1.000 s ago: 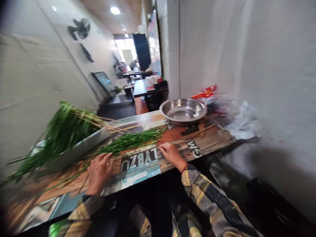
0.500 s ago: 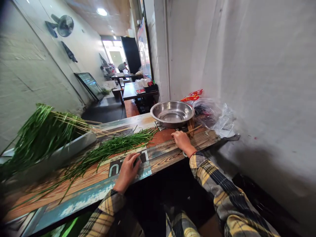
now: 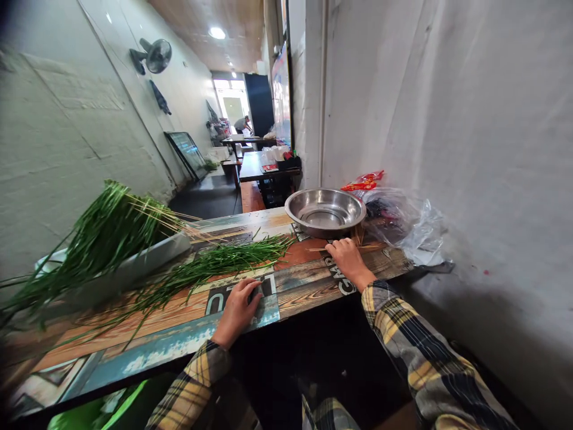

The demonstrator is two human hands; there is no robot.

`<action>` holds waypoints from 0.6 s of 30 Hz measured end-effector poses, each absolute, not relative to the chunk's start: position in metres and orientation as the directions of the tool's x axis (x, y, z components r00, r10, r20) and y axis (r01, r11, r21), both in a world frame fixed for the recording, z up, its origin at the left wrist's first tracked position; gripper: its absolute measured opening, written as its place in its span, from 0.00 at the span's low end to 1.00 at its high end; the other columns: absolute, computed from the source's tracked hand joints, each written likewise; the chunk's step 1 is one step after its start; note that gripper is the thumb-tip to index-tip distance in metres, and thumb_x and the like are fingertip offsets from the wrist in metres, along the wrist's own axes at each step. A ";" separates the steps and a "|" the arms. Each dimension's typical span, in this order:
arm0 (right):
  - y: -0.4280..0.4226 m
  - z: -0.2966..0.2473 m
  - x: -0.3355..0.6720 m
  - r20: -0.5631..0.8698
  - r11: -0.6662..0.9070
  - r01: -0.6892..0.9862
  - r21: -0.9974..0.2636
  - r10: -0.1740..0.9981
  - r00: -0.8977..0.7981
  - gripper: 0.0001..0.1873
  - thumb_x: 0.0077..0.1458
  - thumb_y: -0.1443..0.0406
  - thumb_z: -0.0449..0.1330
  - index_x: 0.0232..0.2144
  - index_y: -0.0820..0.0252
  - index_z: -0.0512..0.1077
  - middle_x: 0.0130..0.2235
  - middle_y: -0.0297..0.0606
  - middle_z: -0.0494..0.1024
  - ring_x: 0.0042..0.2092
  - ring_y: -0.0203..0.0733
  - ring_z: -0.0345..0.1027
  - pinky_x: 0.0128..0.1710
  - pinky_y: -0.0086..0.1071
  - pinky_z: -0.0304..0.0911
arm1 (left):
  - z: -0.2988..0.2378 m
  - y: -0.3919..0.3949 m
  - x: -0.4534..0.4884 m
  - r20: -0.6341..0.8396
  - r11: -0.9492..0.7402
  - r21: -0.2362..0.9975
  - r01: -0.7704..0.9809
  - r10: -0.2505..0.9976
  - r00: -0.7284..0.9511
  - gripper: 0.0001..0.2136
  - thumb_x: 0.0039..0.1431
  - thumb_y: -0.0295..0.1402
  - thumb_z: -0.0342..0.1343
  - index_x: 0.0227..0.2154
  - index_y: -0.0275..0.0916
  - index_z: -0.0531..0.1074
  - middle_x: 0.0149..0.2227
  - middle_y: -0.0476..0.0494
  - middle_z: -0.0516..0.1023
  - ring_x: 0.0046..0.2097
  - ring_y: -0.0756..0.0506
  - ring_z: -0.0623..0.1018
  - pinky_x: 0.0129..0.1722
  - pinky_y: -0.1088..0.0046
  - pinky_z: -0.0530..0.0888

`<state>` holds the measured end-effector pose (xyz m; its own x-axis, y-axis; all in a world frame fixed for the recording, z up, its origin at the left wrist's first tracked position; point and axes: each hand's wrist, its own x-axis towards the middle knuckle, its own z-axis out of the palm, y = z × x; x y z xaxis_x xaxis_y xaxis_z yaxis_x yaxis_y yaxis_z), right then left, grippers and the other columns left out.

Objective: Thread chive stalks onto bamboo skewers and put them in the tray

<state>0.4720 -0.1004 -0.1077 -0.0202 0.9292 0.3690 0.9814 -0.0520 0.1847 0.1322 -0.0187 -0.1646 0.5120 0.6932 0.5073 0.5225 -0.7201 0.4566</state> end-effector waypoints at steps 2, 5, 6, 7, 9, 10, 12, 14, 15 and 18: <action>-0.101 -0.097 0.456 0.384 -0.003 0.979 0.205 0.920 -0.077 0.14 0.64 0.69 0.48 0.46 0.61 0.71 0.37 0.44 0.74 0.39 0.45 0.64 0.38 0.35 0.51 | -0.164 -0.019 0.132 0.507 -0.704 0.494 0.510 0.710 0.489 0.11 0.58 0.30 0.54 0.43 0.38 0.74 0.46 0.38 0.75 0.48 0.41 0.74 0.50 0.59 0.72; -0.104 -0.088 0.427 0.411 0.084 0.975 0.207 0.897 -0.164 0.15 0.65 0.68 0.47 0.48 0.58 0.70 0.36 0.42 0.73 0.36 0.43 0.64 0.33 0.33 0.51 | -0.162 -0.021 0.131 0.511 -0.656 0.594 0.466 0.755 0.412 0.10 0.59 0.30 0.52 0.41 0.38 0.75 0.44 0.40 0.75 0.47 0.43 0.75 0.49 0.62 0.73; -0.105 -0.087 0.416 0.429 0.125 0.973 0.195 0.881 -0.200 0.15 0.66 0.67 0.46 0.47 0.58 0.71 0.35 0.41 0.73 0.35 0.42 0.64 0.32 0.32 0.50 | -0.160 -0.022 0.130 0.514 -0.639 0.627 0.445 0.769 0.379 0.09 0.60 0.30 0.52 0.40 0.39 0.75 0.43 0.40 0.76 0.46 0.43 0.76 0.49 0.63 0.73; -0.107 -0.087 0.407 0.435 0.175 0.967 0.185 0.868 -0.240 0.14 0.66 0.66 0.46 0.45 0.58 0.71 0.33 0.41 0.73 0.34 0.41 0.65 0.32 0.32 0.50 | -0.158 -0.024 0.130 0.521 -0.627 0.652 0.426 0.779 0.348 0.09 0.60 0.30 0.51 0.40 0.39 0.75 0.42 0.41 0.76 0.46 0.44 0.76 0.48 0.64 0.73; -0.109 -0.088 0.389 0.444 0.255 0.955 0.148 0.846 -0.295 0.15 0.67 0.64 0.45 0.40 0.58 0.72 0.32 0.40 0.74 0.34 0.40 0.66 0.32 0.31 0.51 | -0.151 -0.031 0.129 0.549 -0.627 0.664 0.408 0.779 0.304 0.09 0.61 0.32 0.51 0.39 0.39 0.75 0.41 0.41 0.76 0.46 0.44 0.75 0.48 0.65 0.72; -0.110 -0.089 0.381 0.440 0.288 0.948 0.135 0.840 -0.318 0.16 0.67 0.63 0.45 0.38 0.59 0.72 0.31 0.40 0.74 0.34 0.40 0.67 0.32 0.31 0.51 | -0.146 -0.036 0.129 0.568 -0.637 0.649 0.416 0.770 0.292 0.09 0.61 0.33 0.52 0.40 0.39 0.75 0.42 0.41 0.75 0.46 0.44 0.75 0.48 0.65 0.72; -0.112 -0.091 0.368 0.422 0.335 0.934 0.126 0.834 -0.356 0.18 0.68 0.61 0.45 0.35 0.59 0.72 0.32 0.40 0.75 0.34 0.40 0.68 0.32 0.31 0.51 | -0.135 -0.047 0.130 0.600 -0.664 0.583 0.469 0.740 0.303 0.09 0.61 0.34 0.54 0.41 0.41 0.75 0.43 0.41 0.75 0.47 0.43 0.73 0.48 0.64 0.70; -0.114 -0.091 0.357 0.387 0.365 0.921 0.139 0.836 -0.390 0.19 0.68 0.60 0.45 0.33 0.59 0.72 0.31 0.39 0.76 0.33 0.40 0.68 0.31 0.32 0.50 | -0.125 -0.057 0.131 0.610 -0.698 0.485 0.527 0.702 0.368 0.08 0.60 0.35 0.56 0.40 0.42 0.75 0.42 0.42 0.75 0.46 0.43 0.72 0.47 0.63 0.68; -0.115 -0.091 0.353 0.368 0.376 0.915 0.148 0.838 -0.404 0.20 0.68 0.59 0.45 0.31 0.59 0.72 0.30 0.39 0.76 0.33 0.39 0.68 0.31 0.32 0.49 | -0.121 -0.062 0.130 0.610 -0.715 0.438 0.546 0.682 0.403 0.07 0.60 0.35 0.55 0.38 0.42 0.76 0.41 0.43 0.75 0.46 0.43 0.71 0.46 0.63 0.67; -0.117 -0.088 0.342 0.317 0.407 0.898 0.166 0.840 -0.440 0.21 0.68 0.58 0.45 0.29 0.58 0.71 0.28 0.37 0.75 0.30 0.38 0.67 0.28 0.33 0.45 | -0.114 -0.072 0.126 0.591 -0.754 0.321 0.574 0.633 0.500 0.09 0.63 0.35 0.52 0.32 0.42 0.75 0.36 0.45 0.75 0.42 0.44 0.71 0.44 0.63 0.65</action>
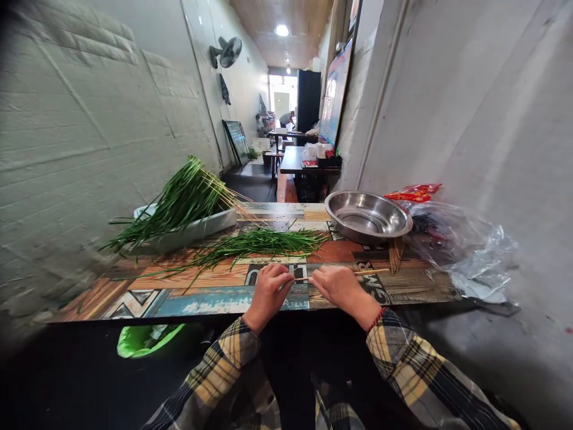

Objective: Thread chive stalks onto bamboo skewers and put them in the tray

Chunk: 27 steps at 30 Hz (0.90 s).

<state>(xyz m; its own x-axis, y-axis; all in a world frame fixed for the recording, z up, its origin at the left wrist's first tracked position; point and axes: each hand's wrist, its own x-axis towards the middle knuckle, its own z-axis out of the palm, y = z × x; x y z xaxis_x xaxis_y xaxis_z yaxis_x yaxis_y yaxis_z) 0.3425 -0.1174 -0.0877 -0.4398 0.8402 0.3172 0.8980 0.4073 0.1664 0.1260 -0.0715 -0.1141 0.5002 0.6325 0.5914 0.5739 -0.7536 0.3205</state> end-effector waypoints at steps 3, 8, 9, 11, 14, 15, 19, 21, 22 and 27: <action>-0.120 -0.086 0.337 0.277 0.433 0.883 0.184 0.839 -0.469 0.21 0.67 0.57 0.46 0.29 0.58 0.71 0.28 0.36 0.75 0.29 0.37 0.67 0.27 0.33 0.43 | -0.113 -0.077 0.120 0.553 -0.784 0.219 0.581 0.590 0.588 0.11 0.64 0.34 0.49 0.30 0.42 0.74 0.34 0.45 0.74 0.40 0.44 0.70 0.44 0.62 0.64; -0.122 -0.086 0.331 0.229 0.464 0.864 0.196 0.835 -0.500 0.19 0.67 0.57 0.47 0.30 0.59 0.72 0.28 0.37 0.75 0.29 0.37 0.67 0.27 0.33 0.43 | -0.109 -0.084 0.112 0.481 -0.821 0.093 0.563 0.532 0.697 0.09 0.62 0.29 0.49 0.29 0.41 0.72 0.34 0.42 0.73 0.39 0.43 0.69 0.45 0.60 0.64; -0.123 -0.086 0.330 0.226 0.468 0.863 0.189 0.835 -0.502 0.19 0.67 0.57 0.47 0.30 0.59 0.72 0.28 0.37 0.75 0.29 0.37 0.67 0.27 0.32 0.44 | -0.108 -0.085 0.111 0.471 -0.822 0.072 0.565 0.528 0.707 0.09 0.62 0.28 0.49 0.29 0.41 0.72 0.34 0.42 0.73 0.40 0.42 0.69 0.45 0.59 0.64; -0.123 -0.086 0.329 0.230 0.481 0.861 0.168 0.830 -0.508 0.19 0.67 0.58 0.47 0.30 0.60 0.72 0.28 0.38 0.75 0.29 0.37 0.67 0.28 0.32 0.46 | -0.107 -0.086 0.108 0.458 -0.819 0.038 0.573 0.524 0.718 0.08 0.62 0.28 0.49 0.30 0.41 0.72 0.34 0.42 0.72 0.41 0.42 0.69 0.47 0.59 0.64; -0.125 -0.086 0.328 0.234 0.497 0.856 0.144 0.823 -0.517 0.20 0.67 0.57 0.47 0.31 0.59 0.72 0.28 0.38 0.75 0.29 0.37 0.67 0.28 0.31 0.47 | -0.108 -0.087 0.104 0.448 -0.815 0.007 0.579 0.520 0.727 0.07 0.61 0.27 0.50 0.31 0.42 0.72 0.34 0.43 0.72 0.42 0.41 0.69 0.49 0.58 0.64; -0.125 -0.086 0.328 0.228 0.497 0.855 0.144 0.824 -0.518 0.20 0.67 0.57 0.47 0.31 0.59 0.72 0.29 0.38 0.76 0.29 0.37 0.67 0.28 0.31 0.47 | -0.108 -0.087 0.103 0.445 -0.819 -0.002 0.574 0.513 0.734 0.07 0.60 0.27 0.50 0.31 0.42 0.72 0.34 0.43 0.72 0.42 0.41 0.69 0.50 0.58 0.64; -0.125 -0.083 0.327 0.196 0.481 0.863 0.155 0.841 -0.504 0.20 0.66 0.55 0.48 0.31 0.59 0.72 0.29 0.38 0.76 0.29 0.37 0.67 0.28 0.30 0.48 | -0.108 -0.083 0.100 0.430 -0.846 -0.046 0.531 0.463 0.775 0.06 0.59 0.25 0.52 0.32 0.42 0.72 0.36 0.44 0.73 0.44 0.41 0.69 0.52 0.58 0.63; -0.124 -0.081 0.326 0.182 0.472 0.867 0.160 0.849 -0.496 0.20 0.66 0.54 0.47 0.32 0.59 0.72 0.30 0.38 0.76 0.30 0.38 0.68 0.27 0.30 0.47 | -0.105 -0.081 0.100 0.411 -0.858 -0.065 0.509 0.442 0.797 0.05 0.58 0.25 0.53 0.32 0.42 0.72 0.36 0.44 0.73 0.44 0.40 0.69 0.51 0.58 0.63; -0.124 -0.080 0.325 0.176 0.469 0.868 0.163 0.852 -0.494 0.21 0.66 0.54 0.47 0.31 0.59 0.72 0.30 0.38 0.76 0.30 0.38 0.68 0.27 0.30 0.47 | -0.104 -0.080 0.101 0.399 -0.865 -0.070 0.497 0.432 0.809 0.05 0.58 0.26 0.53 0.31 0.42 0.72 0.36 0.43 0.73 0.44 0.40 0.69 0.50 0.58 0.63; -0.127 -0.078 0.324 0.161 0.492 0.854 0.166 0.841 -0.516 0.21 0.66 0.54 0.47 0.31 0.59 0.73 0.30 0.39 0.76 0.30 0.38 0.67 0.27 0.31 0.47 | -0.096 -0.080 0.104 0.340 -0.897 -0.049 0.438 0.398 0.852 0.07 0.60 0.26 0.51 0.29 0.41 0.72 0.33 0.43 0.73 0.40 0.41 0.69 0.46 0.60 0.63</action>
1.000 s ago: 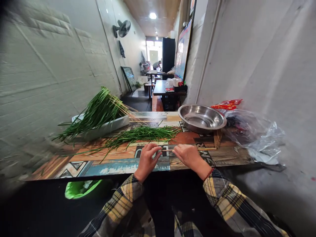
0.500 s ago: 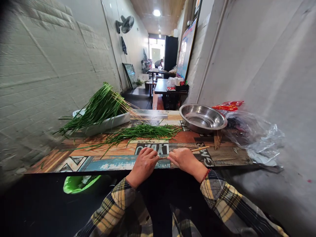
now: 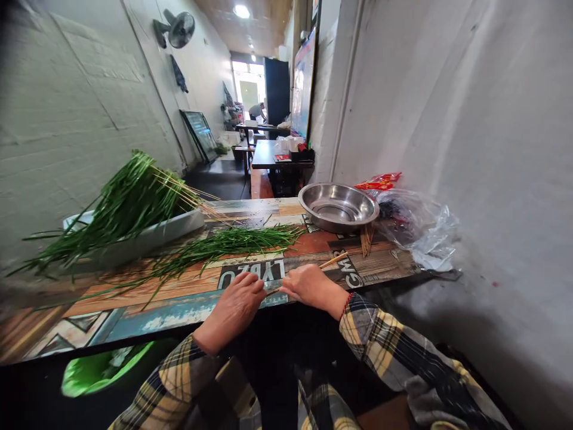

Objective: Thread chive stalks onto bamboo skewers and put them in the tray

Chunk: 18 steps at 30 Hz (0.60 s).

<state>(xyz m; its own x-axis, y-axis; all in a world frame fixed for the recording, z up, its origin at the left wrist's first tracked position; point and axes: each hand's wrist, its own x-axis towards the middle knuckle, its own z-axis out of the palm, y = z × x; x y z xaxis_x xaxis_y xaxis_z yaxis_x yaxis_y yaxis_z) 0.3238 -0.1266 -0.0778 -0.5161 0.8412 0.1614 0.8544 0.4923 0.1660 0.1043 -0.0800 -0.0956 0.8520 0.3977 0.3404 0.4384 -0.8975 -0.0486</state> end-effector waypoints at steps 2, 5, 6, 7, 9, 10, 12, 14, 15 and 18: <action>-0.128 -0.079 0.324 0.159 0.501 0.851 0.156 0.838 -0.522 0.21 0.66 0.54 0.47 0.32 0.59 0.73 0.30 0.39 0.76 0.29 0.37 0.67 0.28 0.31 0.47 | -0.094 -0.081 0.105 0.328 -0.904 -0.030 0.426 0.393 0.859 0.07 0.60 0.27 0.51 0.28 0.41 0.71 0.31 0.43 0.72 0.39 0.42 0.68 0.44 0.61 0.63; -0.129 -0.079 0.325 0.153 0.504 0.852 0.139 0.840 -0.521 0.21 0.66 0.54 0.47 0.32 0.59 0.73 0.30 0.39 0.76 0.29 0.37 0.67 0.28 0.31 0.48 | -0.091 -0.084 0.104 0.317 -0.911 -0.016 0.411 0.385 0.867 0.07 0.60 0.27 0.51 0.27 0.41 0.71 0.30 0.44 0.72 0.38 0.42 0.68 0.42 0.62 0.62; -0.129 -0.079 0.325 0.148 0.508 0.850 0.136 0.839 -0.525 0.22 0.66 0.53 0.47 0.32 0.59 0.74 0.30 0.39 0.76 0.30 0.37 0.67 0.28 0.31 0.48 | -0.091 -0.085 0.103 0.310 -0.914 -0.022 0.406 0.379 0.872 0.07 0.60 0.27 0.51 0.27 0.41 0.71 0.30 0.44 0.71 0.38 0.42 0.67 0.41 0.62 0.62; -0.130 -0.079 0.324 0.141 0.513 0.848 0.136 0.837 -0.529 0.22 0.66 0.53 0.47 0.33 0.59 0.74 0.30 0.39 0.76 0.30 0.37 0.67 0.28 0.31 0.48 | -0.090 -0.086 0.103 0.299 -0.916 -0.035 0.400 0.372 0.879 0.07 0.60 0.27 0.51 0.28 0.40 0.71 0.30 0.44 0.71 0.38 0.43 0.67 0.42 0.62 0.62; -0.131 -0.077 0.323 0.131 0.520 0.843 0.135 0.834 -0.536 0.22 0.66 0.53 0.46 0.33 0.58 0.73 0.31 0.38 0.76 0.30 0.37 0.67 0.28 0.31 0.48 | -0.088 -0.088 0.101 0.275 -0.917 -0.073 0.392 0.359 0.892 0.06 0.61 0.27 0.50 0.30 0.40 0.71 0.31 0.44 0.71 0.38 0.43 0.67 0.42 0.62 0.62; -0.131 -0.076 0.322 0.129 0.521 0.843 0.135 0.834 -0.536 0.22 0.66 0.53 0.45 0.33 0.58 0.73 0.31 0.38 0.76 0.30 0.37 0.68 0.28 0.31 0.47 | -0.087 -0.088 0.101 0.264 -0.917 -0.092 0.388 0.353 0.897 0.06 0.61 0.26 0.50 0.31 0.39 0.71 0.32 0.45 0.71 0.38 0.43 0.67 0.43 0.61 0.62; -0.132 -0.074 0.321 0.128 0.523 0.842 0.130 0.833 -0.538 0.22 0.66 0.53 0.45 0.34 0.58 0.73 0.31 0.38 0.77 0.31 0.37 0.68 0.28 0.31 0.47 | -0.086 -0.089 0.098 0.252 -0.916 -0.118 0.383 0.345 0.904 0.06 0.61 0.26 0.49 0.32 0.39 0.70 0.33 0.45 0.71 0.39 0.43 0.67 0.44 0.61 0.62; -0.132 -0.073 0.320 0.130 0.530 0.839 0.122 0.830 -0.543 0.23 0.66 0.52 0.45 0.33 0.58 0.73 0.31 0.37 0.77 0.31 0.37 0.68 0.28 0.31 0.47 | -0.087 -0.088 0.094 0.252 -0.916 -0.131 0.379 0.339 0.906 0.06 0.61 0.26 0.49 0.32 0.39 0.70 0.33 0.46 0.71 0.39 0.43 0.66 0.44 0.62 0.62; -0.132 -0.073 0.319 0.130 0.535 0.836 0.119 0.827 -0.547 0.23 0.66 0.52 0.45 0.33 0.58 0.73 0.31 0.37 0.77 0.32 0.37 0.68 0.28 0.31 0.47 | -0.088 -0.087 0.092 0.254 -0.916 -0.132 0.379 0.338 0.906 0.06 0.61 0.26 0.50 0.32 0.39 0.70 0.34 0.46 0.71 0.39 0.43 0.66 0.44 0.62 0.62; -0.129 -0.073 0.319 0.128 0.542 0.833 0.113 0.823 -0.553 0.23 0.67 0.52 0.45 0.34 0.59 0.72 0.32 0.38 0.77 0.32 0.37 0.69 0.28 0.31 0.47 | -0.090 -0.082 0.085 0.262 -0.918 -0.108 0.381 0.344 0.902 0.06 0.62 0.26 0.50 0.31 0.40 0.70 0.33 0.46 0.71 0.40 0.44 0.67 0.44 0.64 0.61</action>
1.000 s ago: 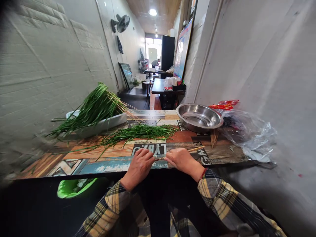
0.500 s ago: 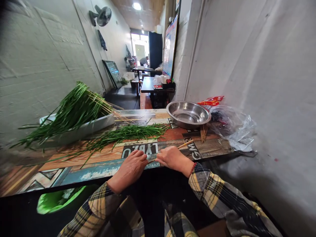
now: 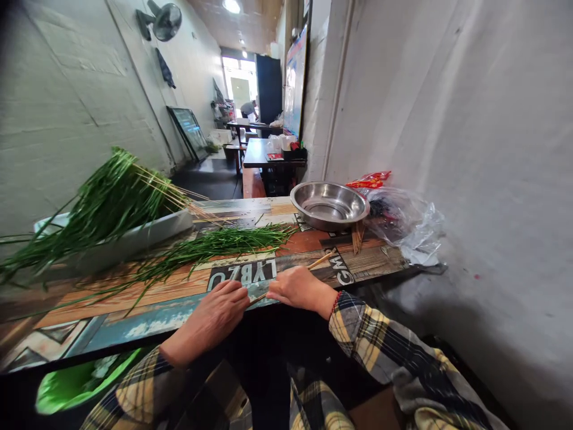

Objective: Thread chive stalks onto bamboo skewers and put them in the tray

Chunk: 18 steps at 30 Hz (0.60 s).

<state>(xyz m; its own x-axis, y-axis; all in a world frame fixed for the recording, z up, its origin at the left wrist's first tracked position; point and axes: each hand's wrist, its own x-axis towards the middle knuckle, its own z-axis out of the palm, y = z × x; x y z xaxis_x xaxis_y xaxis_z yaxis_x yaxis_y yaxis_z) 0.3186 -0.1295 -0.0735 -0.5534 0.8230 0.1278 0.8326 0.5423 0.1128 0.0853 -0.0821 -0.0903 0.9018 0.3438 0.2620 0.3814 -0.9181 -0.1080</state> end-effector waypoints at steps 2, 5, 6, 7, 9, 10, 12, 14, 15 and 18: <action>-0.127 -0.075 0.319 0.128 0.541 0.834 0.112 0.824 -0.552 0.23 0.66 0.52 0.44 0.34 0.59 0.72 0.32 0.37 0.77 0.32 0.37 0.69 0.27 0.31 0.47 | -0.091 -0.079 0.083 0.252 -0.917 -0.081 0.391 0.360 0.898 0.06 0.63 0.27 0.50 0.30 0.40 0.70 0.33 0.47 0.72 0.41 0.44 0.67 0.43 0.64 0.62; -0.125 -0.076 0.320 0.136 0.531 0.840 0.109 0.829 -0.542 0.23 0.66 0.52 0.45 0.34 0.59 0.72 0.33 0.37 0.77 0.32 0.38 0.69 0.27 0.31 0.48 | -0.089 -0.078 0.084 0.237 -0.900 -0.059 0.432 0.408 0.882 0.07 0.63 0.30 0.52 0.28 0.40 0.70 0.33 0.47 0.72 0.41 0.44 0.68 0.41 0.64 0.62; -0.124 -0.076 0.321 0.136 0.528 0.842 0.109 0.831 -0.539 0.23 0.66 0.52 0.45 0.33 0.59 0.72 0.33 0.37 0.77 0.32 0.38 0.69 0.28 0.31 0.49 | -0.088 -0.078 0.085 0.239 -0.892 -0.055 0.448 0.424 0.874 0.08 0.63 0.30 0.52 0.28 0.40 0.70 0.33 0.47 0.72 0.41 0.44 0.68 0.40 0.64 0.61; -0.123 -0.077 0.321 0.135 0.526 0.843 0.108 0.833 -0.537 0.23 0.66 0.52 0.45 0.33 0.59 0.72 0.33 0.38 0.77 0.32 0.38 0.70 0.28 0.31 0.49 | -0.088 -0.078 0.087 0.242 -0.887 -0.052 0.459 0.434 0.868 0.08 0.63 0.30 0.52 0.27 0.39 0.70 0.33 0.47 0.72 0.41 0.44 0.68 0.40 0.64 0.61; -0.122 -0.077 0.323 0.131 0.526 0.844 0.108 0.834 -0.536 0.23 0.66 0.52 0.46 0.33 0.60 0.73 0.33 0.38 0.77 0.33 0.38 0.70 0.28 0.31 0.50 | -0.086 -0.079 0.090 0.251 -0.884 -0.045 0.465 0.441 0.862 0.08 0.62 0.29 0.52 0.27 0.39 0.70 0.33 0.46 0.72 0.41 0.44 0.68 0.40 0.64 0.62; -0.122 -0.078 0.323 0.129 0.525 0.844 0.110 0.834 -0.536 0.23 0.66 0.52 0.46 0.33 0.60 0.72 0.33 0.38 0.77 0.33 0.38 0.70 0.28 0.30 0.50 | -0.086 -0.079 0.092 0.255 -0.885 -0.040 0.464 0.439 0.861 0.07 0.62 0.29 0.52 0.28 0.39 0.70 0.33 0.46 0.72 0.41 0.44 0.68 0.41 0.64 0.62; -0.121 -0.079 0.325 0.131 0.524 0.844 0.116 0.834 -0.536 0.23 0.66 0.52 0.45 0.33 0.60 0.72 0.32 0.38 0.77 0.32 0.38 0.69 0.28 0.30 0.50 | -0.085 -0.080 0.095 0.256 -0.887 -0.027 0.461 0.440 0.861 0.06 0.60 0.27 0.52 0.28 0.39 0.70 0.33 0.46 0.72 0.41 0.44 0.68 0.41 0.64 0.62; -0.121 -0.080 0.326 0.141 0.528 0.841 0.119 0.829 -0.541 0.23 0.66 0.51 0.45 0.34 0.59 0.73 0.32 0.38 0.77 0.32 0.38 0.69 0.28 0.30 0.50 | -0.083 -0.080 0.096 0.243 -0.885 -0.007 0.466 0.451 0.859 0.06 0.59 0.27 0.52 0.27 0.39 0.70 0.32 0.47 0.73 0.41 0.43 0.68 0.41 0.64 0.62; -0.120 -0.081 0.326 0.147 0.535 0.837 0.117 0.824 -0.548 0.23 0.66 0.51 0.45 0.34 0.59 0.73 0.32 0.37 0.76 0.32 0.38 0.69 0.28 0.30 0.49 | -0.082 -0.080 0.096 0.232 -0.884 0.006 0.468 0.457 0.859 0.06 0.59 0.26 0.52 0.27 0.39 0.70 0.32 0.47 0.73 0.41 0.43 0.69 0.41 0.64 0.61; -0.120 -0.080 0.326 0.166 0.562 0.821 0.100 0.804 -0.571 0.23 0.66 0.51 0.45 0.34 0.59 0.73 0.31 0.37 0.76 0.31 0.38 0.68 0.28 0.31 0.49 | -0.077 -0.080 0.094 0.200 -0.887 0.055 0.459 0.460 0.865 0.06 0.57 0.26 0.52 0.26 0.38 0.70 0.32 0.47 0.74 0.41 0.44 0.69 0.39 0.65 0.61</action>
<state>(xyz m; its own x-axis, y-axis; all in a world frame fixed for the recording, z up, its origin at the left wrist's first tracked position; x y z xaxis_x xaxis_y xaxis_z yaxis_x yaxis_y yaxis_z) 0.3260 -0.1205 -0.0803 -0.5707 0.8043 0.1657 0.8211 0.5620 0.1002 0.0938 -0.0802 -0.0775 0.8650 0.4602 0.1998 0.4590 -0.8867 0.0550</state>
